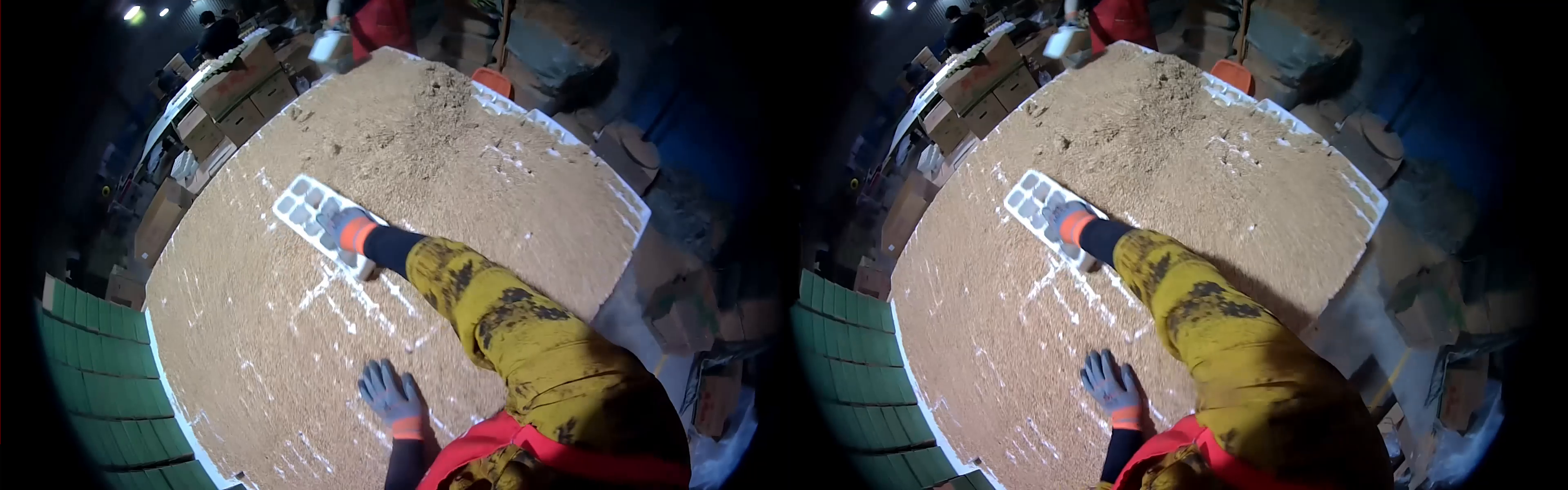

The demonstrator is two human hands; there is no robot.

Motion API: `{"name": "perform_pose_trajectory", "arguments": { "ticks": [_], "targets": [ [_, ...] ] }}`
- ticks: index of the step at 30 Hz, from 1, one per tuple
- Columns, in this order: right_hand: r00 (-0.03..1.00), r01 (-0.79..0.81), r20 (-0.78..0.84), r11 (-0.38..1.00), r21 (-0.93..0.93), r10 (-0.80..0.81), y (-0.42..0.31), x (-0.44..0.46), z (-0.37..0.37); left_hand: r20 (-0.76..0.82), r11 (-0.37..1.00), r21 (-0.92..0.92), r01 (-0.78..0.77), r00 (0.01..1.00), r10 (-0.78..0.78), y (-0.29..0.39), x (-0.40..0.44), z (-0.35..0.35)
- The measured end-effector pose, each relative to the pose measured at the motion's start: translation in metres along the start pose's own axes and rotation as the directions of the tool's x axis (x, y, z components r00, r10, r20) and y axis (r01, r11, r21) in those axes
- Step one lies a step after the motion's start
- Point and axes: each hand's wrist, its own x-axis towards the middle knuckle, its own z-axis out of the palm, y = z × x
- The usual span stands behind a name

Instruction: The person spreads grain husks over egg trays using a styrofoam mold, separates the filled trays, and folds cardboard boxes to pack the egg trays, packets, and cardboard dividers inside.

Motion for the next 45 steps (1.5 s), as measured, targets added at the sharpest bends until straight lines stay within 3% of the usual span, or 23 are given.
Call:
{"name": "perform_pose_trajectory", "arguments": {
  "ticks": [2,4,6,15,18,19,21,23,26,28,29,30,33,36,38,40,43,45],
  "targets": [
    [0.985,-0.137,-0.102,0.99,0.016,0.138,0.046,0.047,0.022,0.049,0.998,-0.003,0.058,0.997,-0.057,0.013,0.006,-0.009],
    [0.956,-0.253,-0.141,0.966,0.05,0.258,0.089,0.079,0.025,-0.013,1.0,-0.011,0.018,1.0,-0.018,0.013,0.009,-0.002],
    [0.888,-0.41,-0.099,0.871,0.271,0.448,0.126,0.083,0.008,-0.008,0.999,0.03,0.018,1.0,-0.018,0.015,0.012,-0.002],
    [0.792,-0.593,0.028,0.759,0.267,0.609,0.185,-0.007,-0.005,-0.019,0.996,0.084,0.011,1.0,-0.009,0.024,0.006,0.003],
    [0.69,-0.688,0.001,0.655,0.313,0.724,0.202,-0.035,0.003,-0.028,0.998,0.068,0.009,1.0,-0.007,0.027,0.003,0.002],
    [0.751,-0.638,-0.077,0.751,0.172,0.656,0.197,-0.073,-0.026,-0.038,0.997,0.073,-0.003,0.999,0.006,0.026,0.001,0.003],
    [0.716,-0.671,-0.192,0.738,0.074,0.671,0.197,-0.132,-0.065,-0.041,0.999,0.045,-0.012,0.999,0.014,0.029,-0.003,0.0],
    [0.612,-0.767,-0.199,0.636,0.084,0.765,0.231,-0.156,-0.028,-0.039,0.998,0.046,-0.049,0.998,0.051,0.021,-0.006,0.002],
    [0.513,-0.846,0.022,0.501,0.182,0.858,0.272,-0.231,-0.002,-0.043,0.999,0.026,-0.034,0.998,0.035,0.024,-0.009,0.002],
    [0.443,-0.871,-0.055,0.444,0.21,0.895,0.269,-0.288,-0.01,-0.044,0.998,0.03,-0.048,0.998,0.05,0.018,-0.011,0.006],
    [0.423,-0.89,-0.131,0.438,0.127,0.897,0.263,-0.313,-0.019,-0.049,0.998,0.03,-0.059,0.997,0.06,0.016,-0.013,0.008],
    [0.418,-0.893,-0.012,0.413,0.18,0.909,0.256,-0.34,-0.025,-0.055,0.997,0.032,-0.066,0.996,0.068,0.015,-0.015,0.008],
    [0.291,-0.931,-0.078,0.301,0.207,0.954,0.248,-0.401,-0.015,-0.085,0.996,0.039,-0.082,0.993,0.085,0.014,-0.017,0.011],
    [0.239,-0.937,-0.097,0.256,0.24,0.966,0.222,-0.463,-0.041,-0.099,0.994,0.048,-0.099,0.99,0.103,0.008,-0.02,0.014],
    [0.231,-0.925,-0.066,0.24,0.294,0.971,0.221,-0.496,-0.044,-0.093,0.994,0.057,-0.097,0.99,0.102,0.006,-0.021,0.013],
    [0.243,-0.914,-0.175,0.285,0.289,0.954,0.225,-0.52,-0.035,-0.105,0.995,0.031,-0.098,0.989,0.101,0.006,-0.022,0.016],
    [0.216,-0.881,-0.192,0.276,0.384,0.957,0.233,-0.538,-0.018,-0.091,0.996,0.038,-0.085,0.992,0.089,0.004,-0.023,0.015],
    [0.379,-0.827,-0.101,0.386,0.409,0.92,0.19,-0.549,-0.054,-0.089,0.994,0.052,-0.095,0.991,0.099,0.002,-0.024,0.014]
  ]
}}
